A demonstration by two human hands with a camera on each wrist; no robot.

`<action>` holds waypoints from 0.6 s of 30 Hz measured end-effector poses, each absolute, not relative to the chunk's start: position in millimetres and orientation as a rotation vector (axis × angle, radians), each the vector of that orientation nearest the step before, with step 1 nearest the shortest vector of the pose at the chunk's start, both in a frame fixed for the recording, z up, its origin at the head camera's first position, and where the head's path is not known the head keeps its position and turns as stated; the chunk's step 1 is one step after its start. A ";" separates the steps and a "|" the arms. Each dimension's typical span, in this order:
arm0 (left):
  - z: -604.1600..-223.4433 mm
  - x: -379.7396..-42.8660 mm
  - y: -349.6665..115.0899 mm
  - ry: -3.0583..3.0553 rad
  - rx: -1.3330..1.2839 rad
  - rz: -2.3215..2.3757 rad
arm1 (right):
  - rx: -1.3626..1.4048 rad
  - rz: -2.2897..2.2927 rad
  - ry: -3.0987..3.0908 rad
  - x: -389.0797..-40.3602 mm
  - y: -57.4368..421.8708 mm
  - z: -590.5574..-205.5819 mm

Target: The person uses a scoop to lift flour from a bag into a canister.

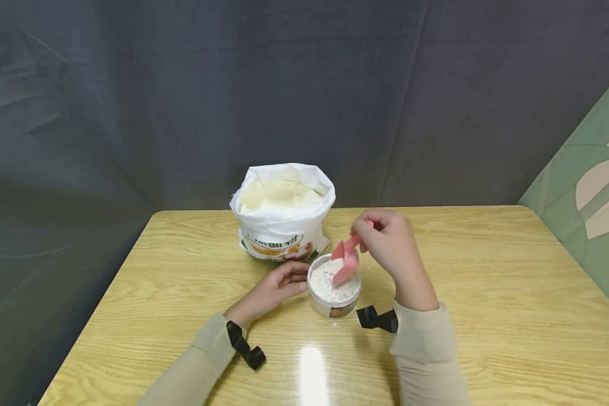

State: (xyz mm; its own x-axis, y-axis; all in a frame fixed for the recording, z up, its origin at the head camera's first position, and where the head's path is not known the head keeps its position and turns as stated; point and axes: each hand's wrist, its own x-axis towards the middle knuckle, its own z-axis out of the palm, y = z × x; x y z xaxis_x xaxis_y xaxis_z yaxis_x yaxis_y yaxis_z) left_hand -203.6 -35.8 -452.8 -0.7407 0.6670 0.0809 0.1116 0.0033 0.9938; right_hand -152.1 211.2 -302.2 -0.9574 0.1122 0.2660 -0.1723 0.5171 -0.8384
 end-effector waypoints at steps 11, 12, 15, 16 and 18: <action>-452.9 -203.4 -36.2 1.880 0.785 1.784 | 0.235 1.287 -2.359 -144.5 210.0 -299.9; -453.5 -203.6 -36.1 1.883 0.785 1.784 | 0.247 1.291 -2.351 -144.6 209.8 -299.9; -453.4 -203.4 -35.9 1.885 0.788 1.787 | 0.265 1.305 -2.322 -144.6 209.4 -299.8; -453.2 -203.4 -35.7 1.884 0.792 1.789 | 0.265 1.308 -2.313 -144.2 209.4 -299.6; -453.5 -203.4 -35.4 1.886 0.797 1.790 | 0.257 1.309 -2.295 -143.6 209.6 -299.3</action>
State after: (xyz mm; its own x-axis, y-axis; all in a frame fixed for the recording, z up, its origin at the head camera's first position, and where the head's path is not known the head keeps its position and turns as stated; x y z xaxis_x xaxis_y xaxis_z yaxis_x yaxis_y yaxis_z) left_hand -203.4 -35.4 -453.5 -0.7480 0.6582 0.0852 0.1192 0.0069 0.9929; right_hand -143.6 209.6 -299.3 -0.8662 0.0731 0.4943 -0.3883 0.5241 -0.7580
